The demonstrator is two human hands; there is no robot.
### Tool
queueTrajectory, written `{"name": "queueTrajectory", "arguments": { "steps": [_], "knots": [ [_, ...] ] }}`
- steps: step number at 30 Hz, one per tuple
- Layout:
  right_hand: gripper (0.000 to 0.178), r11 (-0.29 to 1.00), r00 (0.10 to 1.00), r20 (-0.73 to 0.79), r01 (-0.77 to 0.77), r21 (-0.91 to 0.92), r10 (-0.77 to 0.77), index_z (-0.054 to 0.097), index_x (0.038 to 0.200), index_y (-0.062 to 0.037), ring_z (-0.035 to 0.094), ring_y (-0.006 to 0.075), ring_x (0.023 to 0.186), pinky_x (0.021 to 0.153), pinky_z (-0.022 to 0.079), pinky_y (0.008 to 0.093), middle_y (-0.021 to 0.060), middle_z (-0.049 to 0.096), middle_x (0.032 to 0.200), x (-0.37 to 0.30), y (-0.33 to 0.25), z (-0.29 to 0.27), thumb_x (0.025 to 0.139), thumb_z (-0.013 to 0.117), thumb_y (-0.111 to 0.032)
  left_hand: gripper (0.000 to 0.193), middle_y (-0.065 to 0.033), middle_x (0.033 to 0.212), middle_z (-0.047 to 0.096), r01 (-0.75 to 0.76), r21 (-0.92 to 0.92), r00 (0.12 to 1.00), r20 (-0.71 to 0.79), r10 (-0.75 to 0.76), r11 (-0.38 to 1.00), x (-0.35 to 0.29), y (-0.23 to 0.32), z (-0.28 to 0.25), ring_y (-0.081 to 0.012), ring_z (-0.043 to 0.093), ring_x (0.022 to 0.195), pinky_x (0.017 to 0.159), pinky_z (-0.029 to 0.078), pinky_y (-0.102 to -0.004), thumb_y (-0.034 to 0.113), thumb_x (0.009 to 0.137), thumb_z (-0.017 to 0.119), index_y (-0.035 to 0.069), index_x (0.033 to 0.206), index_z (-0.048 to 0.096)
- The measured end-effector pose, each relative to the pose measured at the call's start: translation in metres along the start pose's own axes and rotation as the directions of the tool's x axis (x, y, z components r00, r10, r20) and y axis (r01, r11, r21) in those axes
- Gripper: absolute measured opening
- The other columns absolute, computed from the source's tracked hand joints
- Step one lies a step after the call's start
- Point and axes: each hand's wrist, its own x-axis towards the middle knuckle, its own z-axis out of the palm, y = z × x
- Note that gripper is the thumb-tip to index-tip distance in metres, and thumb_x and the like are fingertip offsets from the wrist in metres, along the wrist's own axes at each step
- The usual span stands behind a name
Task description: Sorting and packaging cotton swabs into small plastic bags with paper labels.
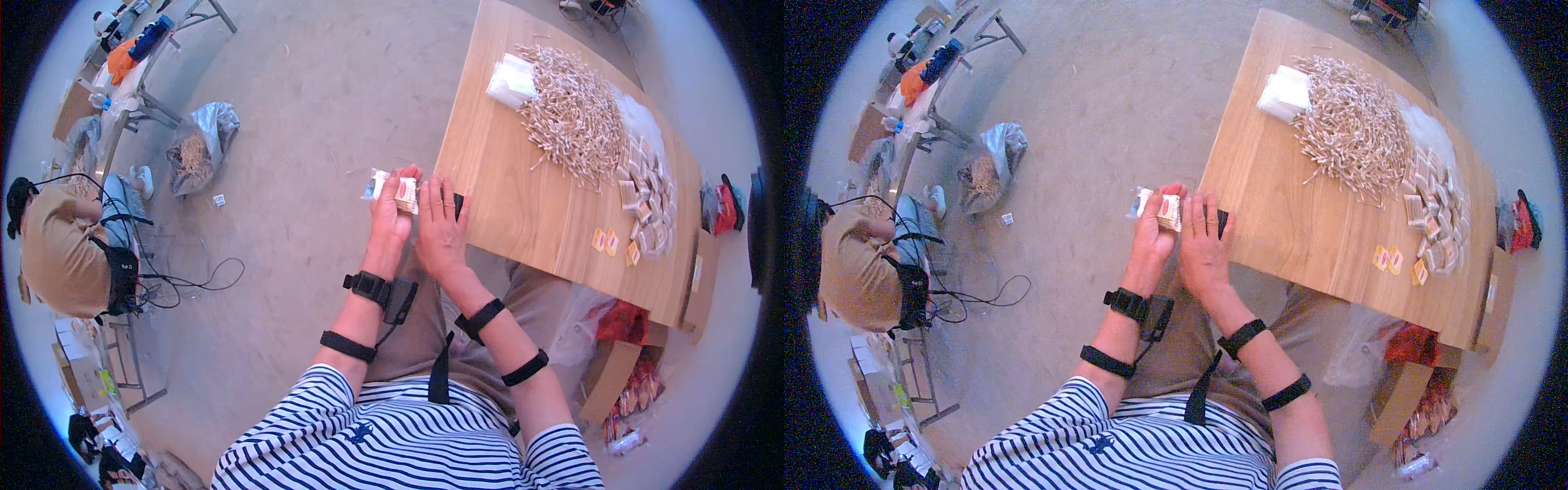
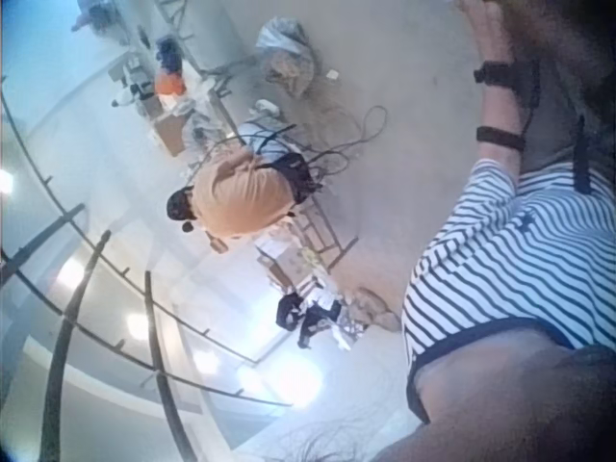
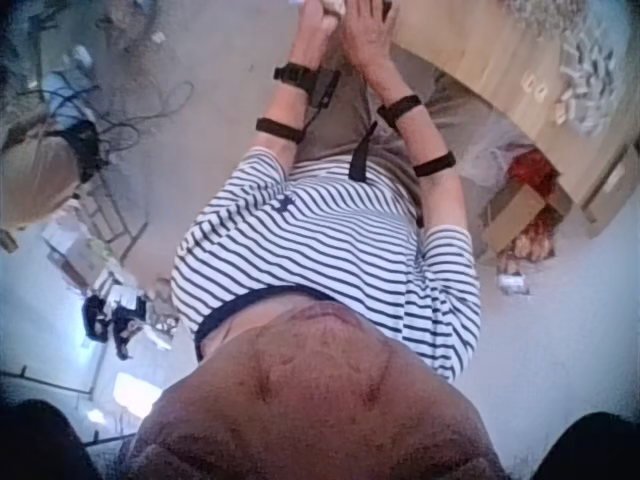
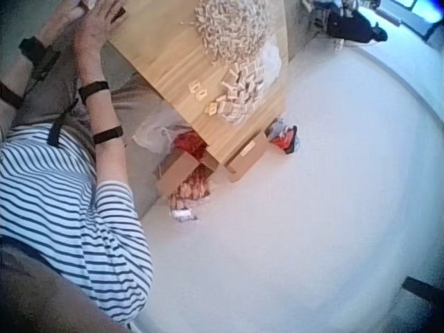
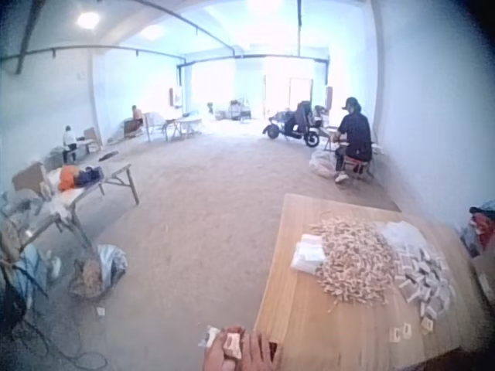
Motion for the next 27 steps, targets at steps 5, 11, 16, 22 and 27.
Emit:
{"name": "queueTrajectory", "arguments": {
  "steps": [5,11,16,22,27],
  "knots": [
    [0.074,0.996,0.998,0.035,0.052,-0.066,-0.05,0.036,0.146,-0.0003,0.019,0.033,0.148,0.114,0.014,0.0632,0.0092,0.024,0.159,0.002,-0.004,0.001,0.079,0.062,-0.012,0.021,-0.017,0.112,0.067,0.033,-0.076,0.999,0.019,-0.032,0.997,0.002,-0.003,-0.001,-0.0277,0.064,0.106,0.093,0.055,-0.0402,0.015,0.092,0.066,0.0,0.106,0.059],
    [0.074,0.995,0.996,0.023,0.087,-0.055,-0.086,0.037,0.145,0.0015,0.022,0.0355,0.146,0.113,0.015,0.0644,0.0092,0.023,0.159,0.003,-0.009,0.0,0.077,0.063,-0.01,0.025,-0.0151,0.117,0.066,-0.013,0.002,1.0,0.02,0.013,1.0,0.004,-0.005,-0.007,-0.0256,0.063,0.108,0.094,0.054,-0.0412,0.02,0.097,0.058,-0.001,0.111,0.06],
    [0.066,0.994,0.996,-0.009,0.085,-0.065,-0.086,0.042,0.142,0.0015,0.023,0.034,0.146,0.113,0.015,0.0646,0.0095,0.027,0.158,0.003,-0.009,-0.002,0.079,0.059,-0.01,0.023,-0.0162,0.117,0.066,0.022,-0.053,1.0,-0.004,-0.022,0.998,0.003,-0.003,-0.004,-0.0274,0.063,0.109,0.096,0.053,-0.0414,0.018,0.097,0.059,-0.001,0.11,0.06],
    [0.06,0.991,0.992,-0.047,0.11,-0.074,-0.114,0.045,0.141,0.0012,0.023,0.0331,0.146,0.113,0.014,0.065,0.0086,0.03,0.157,-0.02,-0.011,-0.003,0.083,0.055,-0.01,0.023,-0.0177,0.114,0.066,0.039,-0.101,0.999,0.016,-0.037,0.994,-0.001,-0.002,0.001,-0.0287,0.062,0.111,0.097,0.052,-0.0418,0.016,0.095,0.061,-0.002,0.109,0.06],
    [0.058,0.995,0.995,-0.014,0.097,-0.039,-0.097,0.047,0.139,0.0008,0.024,0.0331,0.146,0.113,0.014,0.0652,0.0079,0.032,0.156,-0.014,-0.019,-0.007,0.083,0.054,-0.011,0.025,-0.0177,0.113,0.066,0.048,-0.085,0.999,0.018,-0.046,0.995,0.003,-0.003,-0.007,-0.0299,0.061,0.114,0.097,0.052,-0.0423,0.019,0.096,0.06,-0.003,0.109,0.061]
  ]
}}
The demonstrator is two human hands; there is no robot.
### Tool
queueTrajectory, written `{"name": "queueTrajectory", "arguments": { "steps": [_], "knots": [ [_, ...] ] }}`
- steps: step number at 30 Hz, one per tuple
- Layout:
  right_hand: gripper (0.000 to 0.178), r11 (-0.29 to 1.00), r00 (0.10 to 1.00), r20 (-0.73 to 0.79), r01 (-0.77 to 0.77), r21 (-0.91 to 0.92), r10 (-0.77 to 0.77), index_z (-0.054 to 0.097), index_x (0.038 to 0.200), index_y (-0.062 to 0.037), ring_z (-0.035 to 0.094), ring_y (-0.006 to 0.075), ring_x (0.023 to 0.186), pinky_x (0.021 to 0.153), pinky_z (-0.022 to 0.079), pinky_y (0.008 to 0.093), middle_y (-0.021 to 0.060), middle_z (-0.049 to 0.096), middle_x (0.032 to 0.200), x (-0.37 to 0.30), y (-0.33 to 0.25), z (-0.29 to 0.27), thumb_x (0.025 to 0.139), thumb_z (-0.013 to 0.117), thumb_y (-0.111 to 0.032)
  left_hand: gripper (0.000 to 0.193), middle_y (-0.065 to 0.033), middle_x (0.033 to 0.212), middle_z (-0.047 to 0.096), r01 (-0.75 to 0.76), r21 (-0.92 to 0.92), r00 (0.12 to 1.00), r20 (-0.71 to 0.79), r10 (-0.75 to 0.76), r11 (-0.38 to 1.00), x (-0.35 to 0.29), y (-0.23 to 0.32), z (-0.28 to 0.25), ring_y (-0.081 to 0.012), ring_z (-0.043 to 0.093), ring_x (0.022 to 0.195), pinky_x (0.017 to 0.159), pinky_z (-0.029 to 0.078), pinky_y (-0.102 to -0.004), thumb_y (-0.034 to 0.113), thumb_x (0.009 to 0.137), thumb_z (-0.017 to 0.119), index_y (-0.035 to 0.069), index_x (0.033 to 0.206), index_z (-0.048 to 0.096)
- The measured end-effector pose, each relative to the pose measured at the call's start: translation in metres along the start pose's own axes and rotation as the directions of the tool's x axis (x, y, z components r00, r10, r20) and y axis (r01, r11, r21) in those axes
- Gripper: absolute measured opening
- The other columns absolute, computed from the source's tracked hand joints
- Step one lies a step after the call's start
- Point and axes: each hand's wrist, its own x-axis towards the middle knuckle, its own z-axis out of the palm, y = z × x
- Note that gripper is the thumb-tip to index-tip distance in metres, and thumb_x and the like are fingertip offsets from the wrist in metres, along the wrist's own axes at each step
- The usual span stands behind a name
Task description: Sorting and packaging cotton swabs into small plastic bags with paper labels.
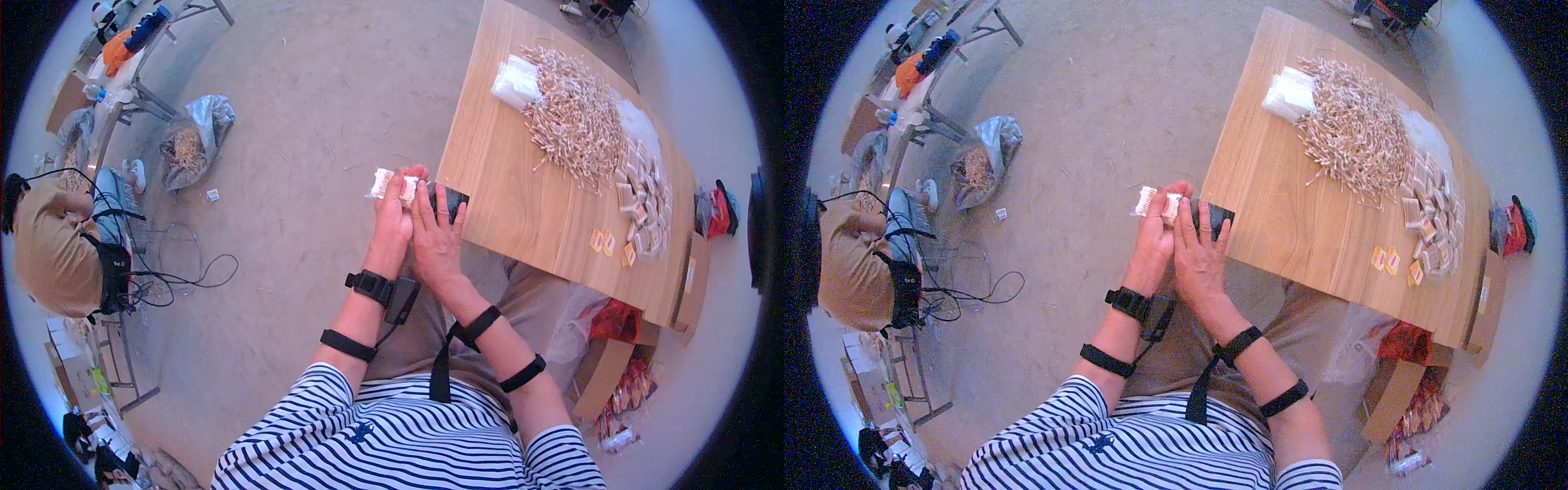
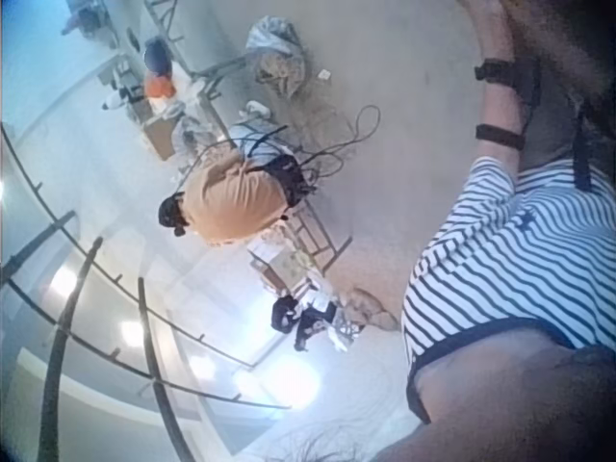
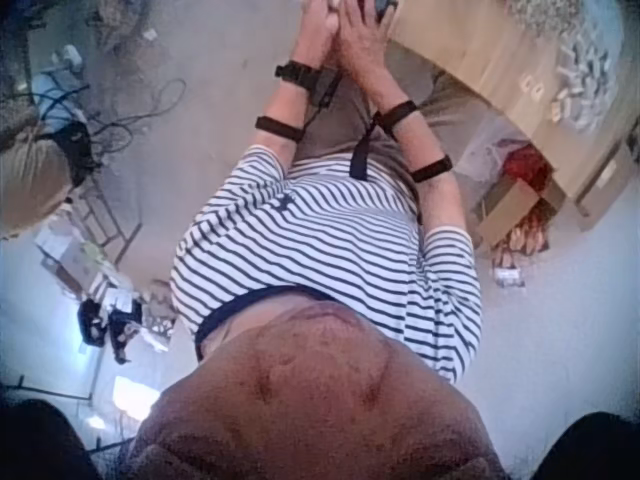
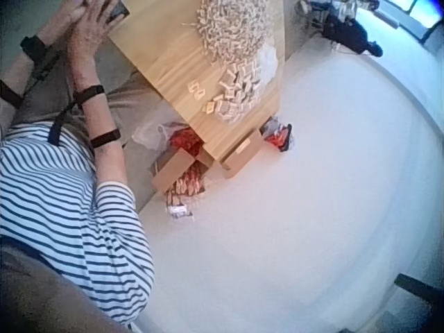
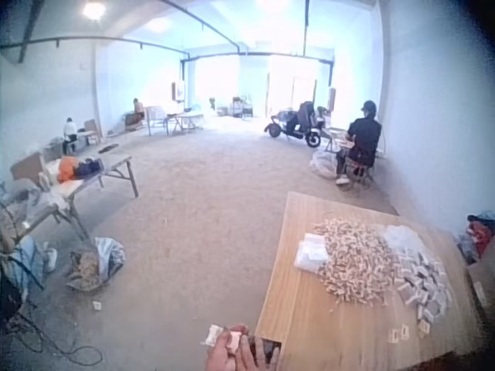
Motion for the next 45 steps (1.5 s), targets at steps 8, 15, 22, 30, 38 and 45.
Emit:
{"name": "queueTrajectory", "arguments": {
  "steps": [8,15,22,30,38,45],
  "knots": [
    [0.059,0.997,0.998,-0.014,0.066,-0.044,-0.067,0.05,0.137,-0.0009,0.026,0.0333,0.145,0.114,0.014,0.0649,0.008,0.036,0.153,-0.006,0.01,-0.004,0.081,0.058,-0.014,0.028,-0.0172,0.115,0.065,-0.019,0.026,0.999,0.042,0.018,0.999,-0.004,0.001,0.003,-0.0298,0.061,0.113,0.096,0.053,-0.0423,0.023,0.097,0.059,-0.002,0.11,0.061],
    [0.059,1.0,1.0,-0.019,-0.002,0.002,0.002,0.051,0.136,-0.0018,0.028,0.0327,0.145,0.114,0.013,0.0646,0.0091,0.04,0.151,0.001,0.003,-0.003,0.079,0.059,-0.014,0.027,-0.0174,0.116,0.065,0.014,0.009,0.999,0.029,-0.015,1.0,0.0,0.002,-0.004,-0.0297,0.062,0.112,0.097,0.052,-0.0437,0.022,0.097,0.059,-0.002,0.11,0.06],
    [0.066,1.0,1.0,-0.021,-0.014,-0.008,0.014,0.045,0.141,-0.0021,0.024,0.0339,0.146,0.115,0.011,0.0631,0.0101,0.034,0.154,0.012,0.01,0.001,0.078,0.061,-0.015,0.029,-0.0168,0.115,0.066,-0.008,0.047,0.998,0.058,0.006,0.999,-0.002,0.005,-0.002,-0.0286,0.062,0.111,0.098,0.052,-0.0421,0.025,0.097,0.06,-0.001,0.11,0.06],
    [0.068,0.999,0.999,0.027,-0.019,-0.025,0.02,0.045,0.141,-0.0002,0.021,0.0338,0.147,0.115,0.011,0.0637,0.0088,0.031,0.156,0.013,0.007,0.005,0.076,0.061,-0.011,0.033,-0.0168,0.116,0.066,0.032,-0.043,0.999,0.033,-0.031,0.999,0.006,0.011,-0.009,-0.0279,0.061,0.112,0.101,0.05,-0.0423,0.026,0.096,0.06,-0.002,0.112,0.062],
    [0.069,0.999,0.995,0.096,-0.02,-0.036,0.024,0.044,0.142,-0.0048,0.02,0.0378,0.147,0.113,0.013,0.0673,0.0068,0.026,0.159,0.018,0.004,0.004,0.077,0.063,-0.011,0.02,-0.0186,0.109,0.067,0.001,-0.043,0.999,0.041,0.001,0.999,0.011,0.011,-0.011,-0.0309,0.065,0.104,0.093,0.055,-0.0438,0.017,0.093,0.063,0.0,0.103,0.059],
    [0.072,0.999,0.997,0.061,0.045,-0.027,-0.043,0.044,0.144,-0.0144,0.021,0.0394,0.146,0.112,0.013,0.0685,0.008,0.024,0.159,0.03,-0.005,0.01,0.075,0.066,-0.008,0.028,-0.0178,0.113,0.066,-0.094,0.033,0.992,0.085,0.09,0.995,0.009,0.038,-0.012,-0.0295,0.063,0.108,0.094,0.054,-0.042,0.022,0.095,0.061,-0.002,0.109,0.06]
  ]
}}
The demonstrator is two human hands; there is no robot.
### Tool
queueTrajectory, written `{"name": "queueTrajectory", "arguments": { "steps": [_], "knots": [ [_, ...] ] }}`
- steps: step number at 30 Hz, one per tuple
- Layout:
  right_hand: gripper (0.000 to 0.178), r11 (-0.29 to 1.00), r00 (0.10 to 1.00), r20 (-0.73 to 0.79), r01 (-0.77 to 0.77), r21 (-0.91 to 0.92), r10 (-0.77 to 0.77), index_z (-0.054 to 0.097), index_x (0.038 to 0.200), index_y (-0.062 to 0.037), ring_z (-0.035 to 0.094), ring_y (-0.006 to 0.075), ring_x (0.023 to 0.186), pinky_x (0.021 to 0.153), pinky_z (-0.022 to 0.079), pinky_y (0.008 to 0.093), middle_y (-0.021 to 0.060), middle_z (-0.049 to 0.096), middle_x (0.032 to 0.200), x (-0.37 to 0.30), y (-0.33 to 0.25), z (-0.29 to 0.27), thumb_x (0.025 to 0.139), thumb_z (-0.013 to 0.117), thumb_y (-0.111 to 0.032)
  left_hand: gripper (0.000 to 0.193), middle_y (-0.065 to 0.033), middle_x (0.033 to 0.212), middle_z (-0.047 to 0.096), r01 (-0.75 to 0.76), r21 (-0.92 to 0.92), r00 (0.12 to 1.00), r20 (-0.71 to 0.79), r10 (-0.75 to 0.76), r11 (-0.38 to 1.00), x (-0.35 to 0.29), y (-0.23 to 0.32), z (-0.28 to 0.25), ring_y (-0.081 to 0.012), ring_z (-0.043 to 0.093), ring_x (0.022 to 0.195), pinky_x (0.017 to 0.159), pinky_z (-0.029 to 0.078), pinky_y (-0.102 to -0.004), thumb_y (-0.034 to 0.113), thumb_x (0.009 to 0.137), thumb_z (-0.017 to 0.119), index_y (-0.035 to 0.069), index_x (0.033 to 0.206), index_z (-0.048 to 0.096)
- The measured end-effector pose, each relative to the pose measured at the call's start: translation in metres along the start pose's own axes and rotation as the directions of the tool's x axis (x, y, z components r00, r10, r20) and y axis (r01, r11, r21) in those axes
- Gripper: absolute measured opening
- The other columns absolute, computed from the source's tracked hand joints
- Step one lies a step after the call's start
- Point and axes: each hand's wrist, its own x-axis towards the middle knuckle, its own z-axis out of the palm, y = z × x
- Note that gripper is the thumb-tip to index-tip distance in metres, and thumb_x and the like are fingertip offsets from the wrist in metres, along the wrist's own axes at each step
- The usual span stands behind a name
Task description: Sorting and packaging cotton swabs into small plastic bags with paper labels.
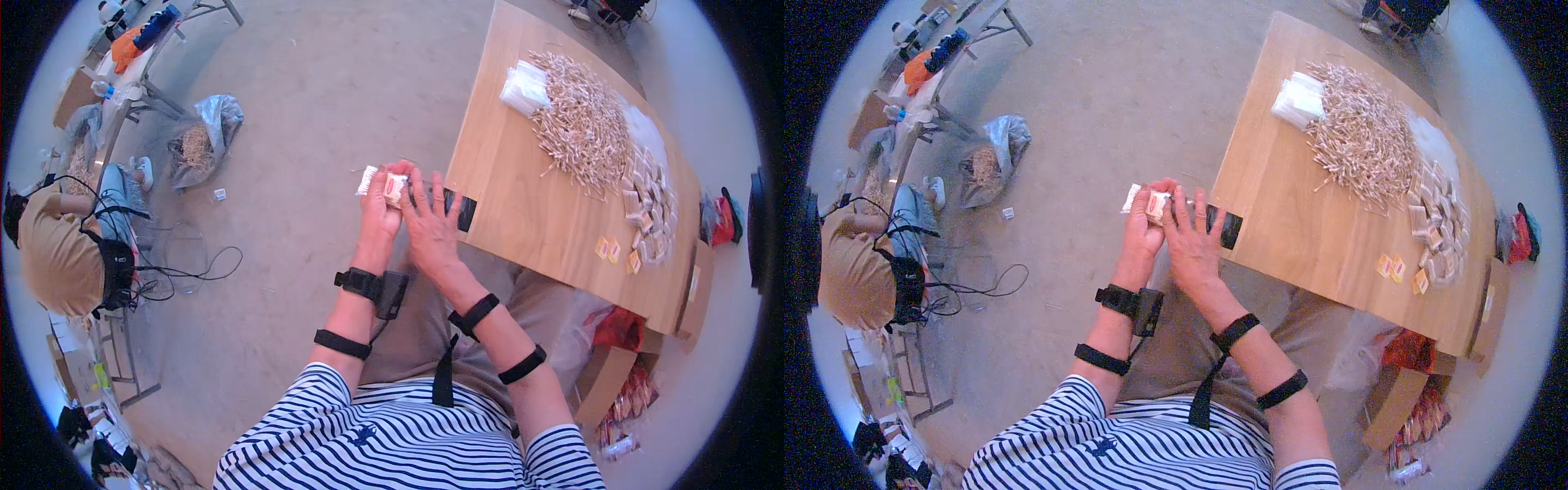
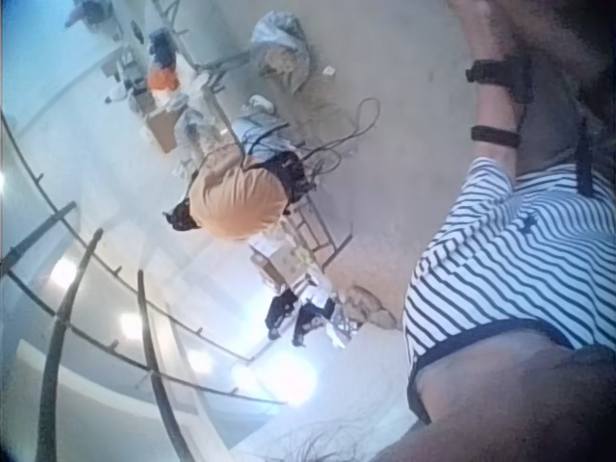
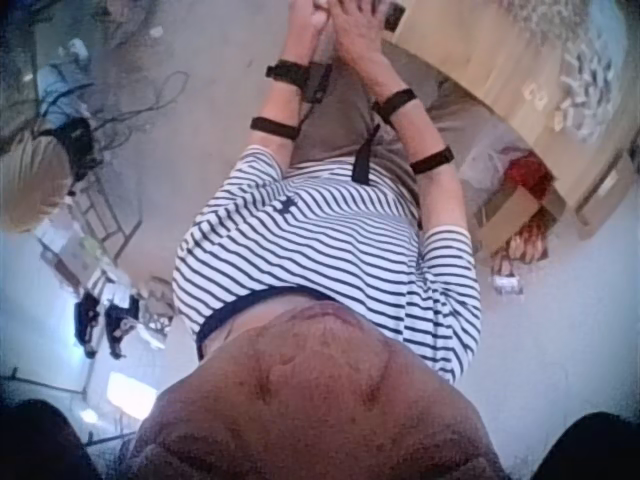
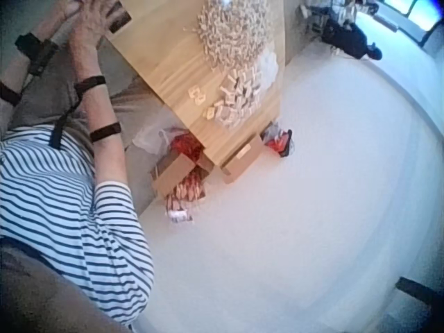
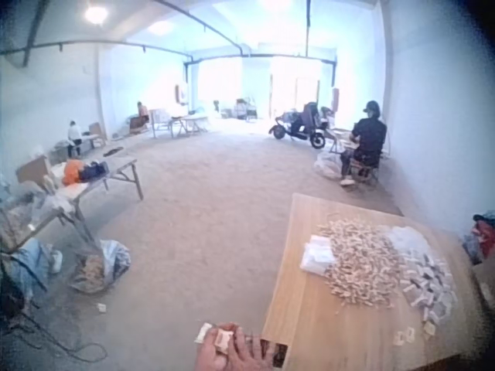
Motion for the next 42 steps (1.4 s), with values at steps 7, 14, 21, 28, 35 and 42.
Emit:
{"name": "queueTrajectory", "arguments": {
  "steps": [7,14,21,28,35,42],
  "knots": [
    [0.076,0.996,0.996,-0.056,0.072,0.06,-0.068,0.043,0.145,-0.0189,0.021,0.0388,0.146,0.112,0.012,0.0686,0.0129,0.026,0.157,0.015,-0.032,-0.012,0.074,0.067,-0.005,0.027,-0.0188,0.114,0.065,-0.164,0.077,0.985,-0.043,0.168,0.983,-0.017,0.051,0.015,-0.0308,0.061,0.112,0.098,0.051,-0.0443,0.022,0.096,0.059,-0.002,0.108,0.058],
    [0.065,0.972,0.966,-0.228,0.164,0.167,-0.124,0.048,0.139,-0.0153,0.037,0.0385,0.136,0.111,0.02,0.0649,0.0169,0.04,0.145,-0.001,-0.039,-0.069,0.077,0.063,-0.003,0.025,-0.0137,0.116,0.064,-0.149,-0.066,0.987,-0.073,0.144,0.987,-0.067,0.072,0.063,-0.0282,0.058,0.119,0.105,0.046,-0.0483,0.023,0.099,0.056,0.002,0.112,0.056],
    [0.024,0.727,0.884,-0.414,0.136,0.673,0.217,0.063,0.104,-0.0022,0.061,0.0345,0.085,0.075,0.049,0.0456,0.0172,0.061,0.095,-0.034,-0.006,-0.143,0.08,0.065,-0.005,0.025,-0.0111,0.113,0.064,0.115,-0.207,0.992,0.072,-0.102,0.971,-0.128,0.038,0.127,-0.0246,0.059,0.115,0.102,0.048,-0.0441,0.022,0.097,0.061,0.0,0.108,0.059],
    [0.011,0.781,0.834,-0.485,0.111,0.615,0.264,0.058,0.086,-0.0022,0.061,0.0358,0.073,0.063,0.048,0.046,0.0157,0.059,0.08,-0.063,0.016,-0.182,0.079,0.065,-0.006,0.03,-0.0163,0.119,0.062,0.349,-0.129,0.85,0.46,-0.255,0.928,-0.152,0.003,0.153,-0.0288,0.059,0.114,0.102,0.048,-0.0442,0.026,0.1,0.053,0.0,0.114,0.055],
    [0.009,0.802,0.801,-0.521,0.089,0.591,0.295,0.054,0.077,-0.0026,0.059,0.0372,0.071,0.061,0.044,0.0488,0.0162,0.057,0.076,-0.091,0.027,-0.2,0.082,0.061,-0.006,0.029,-0.0151,0.115,0.065,0.308,-0.042,0.884,0.382,-0.269,0.951,-0.179,-0.016,0.173,-0.0258,0.061,0.112,0.1,0.05,-0.0415,0.025,0.098,0.058,-0.001,0.111,0.061],
    [0.007,0.737,0.782,-0.49,0.06,0.673,0.384,0.055,0.079,-0.0008,0.059,0.0341,0.066,0.059,0.045,0.0436,0.016,0.057,0.073,-0.116,0.03,-0.221,0.083,0.061,-0.004,0.024,-0.0137,0.116,0.065,0.266,-0.034,0.916,0.319,-0.241,0.964,-0.193,-0.019,0.192,-0.027,0.059,0.117,0.102,0.049,-0.0437,0.022,0.097,0.06,0.001,0.109,0.061]
  ]
}}
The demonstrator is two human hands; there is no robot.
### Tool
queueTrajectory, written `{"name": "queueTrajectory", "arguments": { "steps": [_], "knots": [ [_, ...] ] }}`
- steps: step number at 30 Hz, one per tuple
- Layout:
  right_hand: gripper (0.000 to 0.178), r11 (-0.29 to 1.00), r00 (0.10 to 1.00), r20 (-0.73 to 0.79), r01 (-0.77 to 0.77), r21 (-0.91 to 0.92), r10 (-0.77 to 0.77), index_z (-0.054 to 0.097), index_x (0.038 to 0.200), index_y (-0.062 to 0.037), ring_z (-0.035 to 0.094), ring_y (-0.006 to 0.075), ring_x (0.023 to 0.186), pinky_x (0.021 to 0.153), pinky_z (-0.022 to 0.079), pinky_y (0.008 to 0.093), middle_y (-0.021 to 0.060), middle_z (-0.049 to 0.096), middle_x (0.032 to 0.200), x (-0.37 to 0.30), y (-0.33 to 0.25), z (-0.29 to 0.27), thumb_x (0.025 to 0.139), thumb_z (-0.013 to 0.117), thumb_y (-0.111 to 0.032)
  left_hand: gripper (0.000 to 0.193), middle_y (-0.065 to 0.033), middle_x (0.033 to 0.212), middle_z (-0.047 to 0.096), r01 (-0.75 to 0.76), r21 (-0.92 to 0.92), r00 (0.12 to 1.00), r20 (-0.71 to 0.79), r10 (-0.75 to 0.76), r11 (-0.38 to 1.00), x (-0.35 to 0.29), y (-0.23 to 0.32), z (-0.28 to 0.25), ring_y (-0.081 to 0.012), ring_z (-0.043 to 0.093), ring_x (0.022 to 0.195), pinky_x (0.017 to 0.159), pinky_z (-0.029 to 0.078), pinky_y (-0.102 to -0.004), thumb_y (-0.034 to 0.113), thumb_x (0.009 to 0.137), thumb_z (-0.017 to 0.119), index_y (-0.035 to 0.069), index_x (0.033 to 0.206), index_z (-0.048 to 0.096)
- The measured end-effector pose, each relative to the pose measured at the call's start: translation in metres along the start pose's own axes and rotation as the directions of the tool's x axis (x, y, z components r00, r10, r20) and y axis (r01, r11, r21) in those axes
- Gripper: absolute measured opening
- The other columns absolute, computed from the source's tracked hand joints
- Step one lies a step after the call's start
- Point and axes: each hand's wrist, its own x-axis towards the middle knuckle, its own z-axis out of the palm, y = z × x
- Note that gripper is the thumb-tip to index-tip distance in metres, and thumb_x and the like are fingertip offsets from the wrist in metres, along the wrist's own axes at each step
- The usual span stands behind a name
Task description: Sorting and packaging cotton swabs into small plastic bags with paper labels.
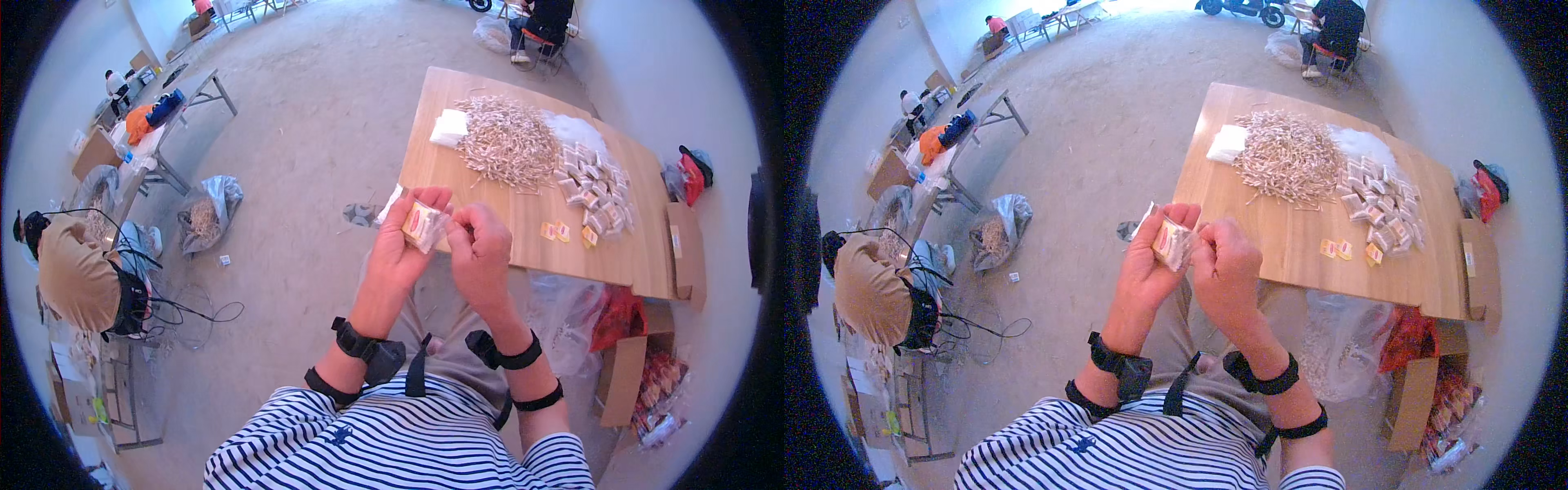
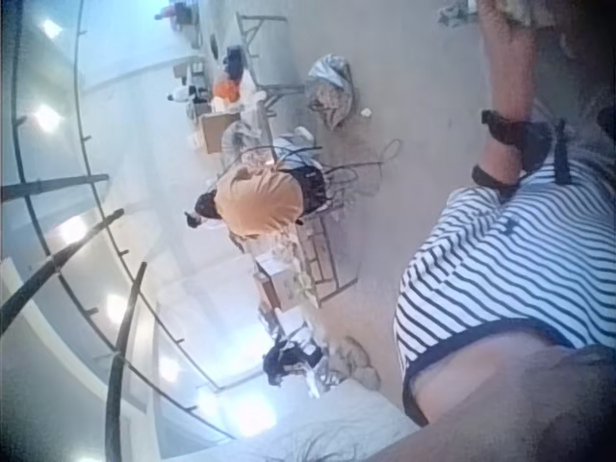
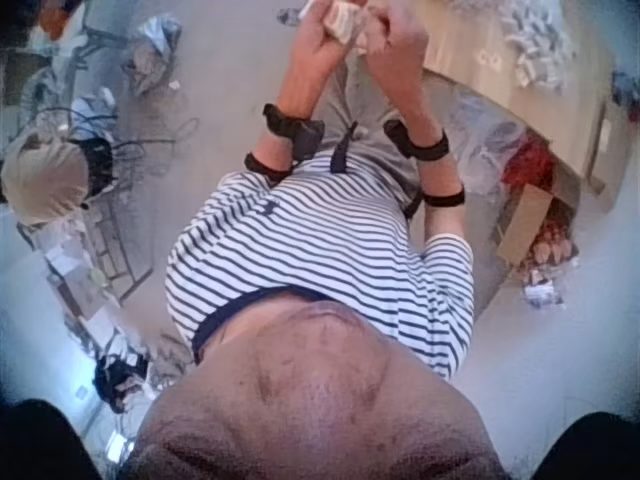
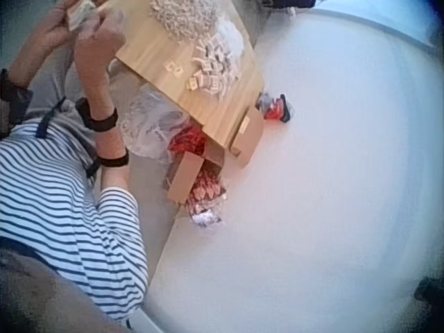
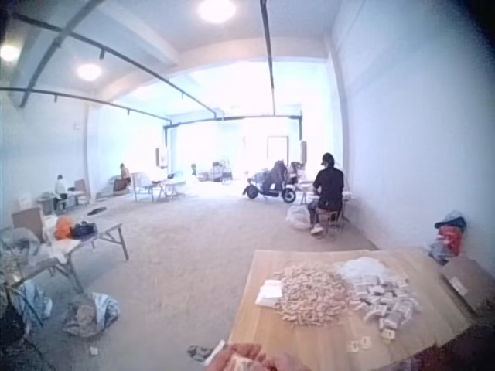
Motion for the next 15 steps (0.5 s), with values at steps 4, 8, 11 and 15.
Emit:
{"name": "queueTrajectory", "arguments": {
  "steps": [4,8,11,15],
  "knots": [
    [0.007,0.988,0.993,0.003,-0.117,0.097,0.117,0.059,0.083,-0.0004,0.063,0.0264,0.066,0.058,0.048,0.0377,0.0139,0.06,0.075,-0.002,0.006,-0.004,0.083,0.065,-0.005,0.026,-0.0127,0.116,0.065,-0.055,0.021,0.998,0.005,0.055,0.998,0.009,-0.003,0.002,-0.0269,0.059,0.117,0.102,0.049,-0.0453,0.023,0.097,0.06,0.001,0.11,0.06],
    [0.009,0.967,0.986,0.071,-0.164,0.193,0.153,0.061,0.084,0.0006,0.063,0.0231,0.066,0.058,0.049,0.0359,0.0133,0.061,0.072,-0.011,0.014,0.001,0.084,0.066,-0.006,0.026,-0.0122,0.116,0.065,-0.055,0.029,0.998,0.037,0.053,0.998,0.011,-0.007,0.01,-0.0263,0.059,0.118,0.102,0.049,-0.0468,0.024,0.098,0.059,0.001,0.109,0.06],
    [0.008,0.905,0.948,0.114,-0.318,0.282,0.298,0.062,0.084,0.0017,0.063,0.0223,0.064,0.057,0.048,0.0356,0.0145,0.062,0.071,-0.014,0.019,0.003,0.084,0.065,-0.006,0.027,-0.0118,0.115,0.065,-0.011,0.048,1.0,0.015,0.01,0.999,0.013,-0.013,0.01,-0.026,0.058,0.119,0.103,0.048,-0.0482,0.025,0.098,0.058,0.001,0.109,0.059],
    [0.011,0.952,0.967,0.071,-0.252,0.176,0.243,0.062,0.083,0.0026,0.062,0.0223,0.061,0.056,0.046,0.0358,0.0152,0.062,0.069,-0.013,0.017,0.0,0.085,0.064,-0.008,0.028,-0.0122,0.117,0.064,-0.02,0.049,1.0,0.026,0.019,0.999,0.016,-0.013,0.005,-0.0255,0.057,0.121,0.104,0.047,-0.0495,0.026,0.098,0.058,0.001,0.111,0.059]
  ]
}}
